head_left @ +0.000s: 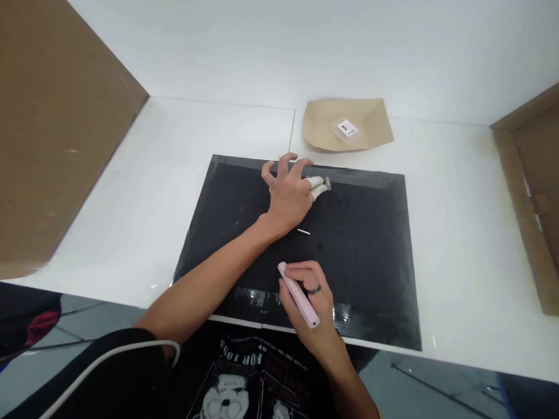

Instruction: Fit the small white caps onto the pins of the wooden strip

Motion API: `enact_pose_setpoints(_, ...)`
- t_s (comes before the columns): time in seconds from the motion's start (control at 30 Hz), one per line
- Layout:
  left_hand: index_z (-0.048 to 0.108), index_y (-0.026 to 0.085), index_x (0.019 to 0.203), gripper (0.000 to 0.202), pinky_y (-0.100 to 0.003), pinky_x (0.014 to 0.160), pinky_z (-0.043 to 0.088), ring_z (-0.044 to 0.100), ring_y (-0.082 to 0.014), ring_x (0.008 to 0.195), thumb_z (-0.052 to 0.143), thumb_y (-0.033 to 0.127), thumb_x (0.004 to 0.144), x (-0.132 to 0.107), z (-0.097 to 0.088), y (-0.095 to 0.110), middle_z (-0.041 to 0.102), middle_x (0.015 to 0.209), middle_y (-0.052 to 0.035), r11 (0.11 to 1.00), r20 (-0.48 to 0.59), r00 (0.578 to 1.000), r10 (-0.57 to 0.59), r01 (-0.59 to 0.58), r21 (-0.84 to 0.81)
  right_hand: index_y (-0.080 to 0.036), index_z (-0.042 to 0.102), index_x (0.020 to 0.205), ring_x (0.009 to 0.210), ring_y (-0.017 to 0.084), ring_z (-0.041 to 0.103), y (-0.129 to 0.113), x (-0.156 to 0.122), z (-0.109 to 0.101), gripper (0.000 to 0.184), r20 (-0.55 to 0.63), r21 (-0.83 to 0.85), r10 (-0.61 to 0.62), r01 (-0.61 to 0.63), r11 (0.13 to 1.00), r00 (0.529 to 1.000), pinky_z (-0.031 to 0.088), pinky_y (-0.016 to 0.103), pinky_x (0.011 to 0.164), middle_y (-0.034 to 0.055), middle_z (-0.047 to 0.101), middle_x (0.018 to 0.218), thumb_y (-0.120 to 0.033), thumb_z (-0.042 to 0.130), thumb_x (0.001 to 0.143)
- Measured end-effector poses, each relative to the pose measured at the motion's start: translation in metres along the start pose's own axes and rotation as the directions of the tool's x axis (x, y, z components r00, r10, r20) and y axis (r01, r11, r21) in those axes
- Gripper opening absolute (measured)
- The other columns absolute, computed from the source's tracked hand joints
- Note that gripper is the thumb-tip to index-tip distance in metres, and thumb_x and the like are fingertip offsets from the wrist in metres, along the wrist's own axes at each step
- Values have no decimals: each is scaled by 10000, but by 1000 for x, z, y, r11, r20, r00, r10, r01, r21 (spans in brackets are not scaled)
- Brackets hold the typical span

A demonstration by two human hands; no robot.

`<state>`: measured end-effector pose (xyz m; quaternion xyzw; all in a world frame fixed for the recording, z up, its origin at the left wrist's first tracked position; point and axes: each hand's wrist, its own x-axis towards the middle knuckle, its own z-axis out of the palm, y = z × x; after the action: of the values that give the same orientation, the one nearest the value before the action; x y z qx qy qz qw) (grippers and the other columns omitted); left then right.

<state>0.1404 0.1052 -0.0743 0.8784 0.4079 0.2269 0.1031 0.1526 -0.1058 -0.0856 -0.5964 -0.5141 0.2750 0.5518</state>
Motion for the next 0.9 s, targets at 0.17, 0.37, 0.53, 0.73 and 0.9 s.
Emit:
enact_pose_setpoints(0.17, 795, 226, 880, 217, -682, 1195, 205, 462, -385, 1457, 603, 224, 981, 2, -1, 1, 688, 1435, -47, 1000, 20, 1000, -7, 7, 0, -268, 623, 1163, 1050, 134, 690, 0, 0, 0, 284, 8, -5, 7, -7, 1000, 1000, 564, 273, 935, 35, 615, 1160, -64, 643, 966)
enact_pose_setpoints(0.37, 800, 247, 943, 160, -667, 1212, 176, 433, -398, 1477, 644, 272, 970, 0, 1, -1, 668, 1462, -55, 999, -20, 999, 37, -37, 16, -268, 624, 1161, 1061, 126, 684, 1, -1, 0, 263, 26, -14, 18, -18, 1000, 1000, 554, 258, 949, 30, 618, 1165, -85, 645, 975)
enact_pose_setpoints(0.53, 784, 262, 973, 155, -663, 1218, 180, 429, -392, 1481, 653, 345, 975, 0, -9, 2, 650, 1475, -64, 1000, -11, 1000, 2, -2, 16, -264, 629, 1150, 1044, 129, 691, 1, -1, 0, 251, 23, -20, 17, -17, 1000, 1000, 561, 263, 935, 29, 619, 1156, -85, 641, 975)
enact_pose_setpoints(0.73, 788, 289, 969, 152, -667, 1191, 202, 419, -393, 1484, 651, 353, 979, 1, -22, 3, 655, 1473, -54, 999, -12, 1000, -29, 28, -25, -269, 620, 1126, 1036, 137, 690, -1, 1, 0, 246, 19, -27, 17, -16, 1000, 1000, 563, 276, 926, 28, 619, 1139, -79, 641, 970)
enact_pose_setpoints(0.9, 793, 287, 997, 141, -663, 1195, 193, 412, -397, 1480, 666, 337, 962, 4, -25, -3, 657, 1470, -64, 999, 11, 1000, -21, 21, -34, -269, 622, 1111, 1027, 142, 689, 0, 0, 1, 231, 13, -32, 13, -12, 999, 1000, 562, 281, 916, 30, 624, 1143, -84, 631, 974)
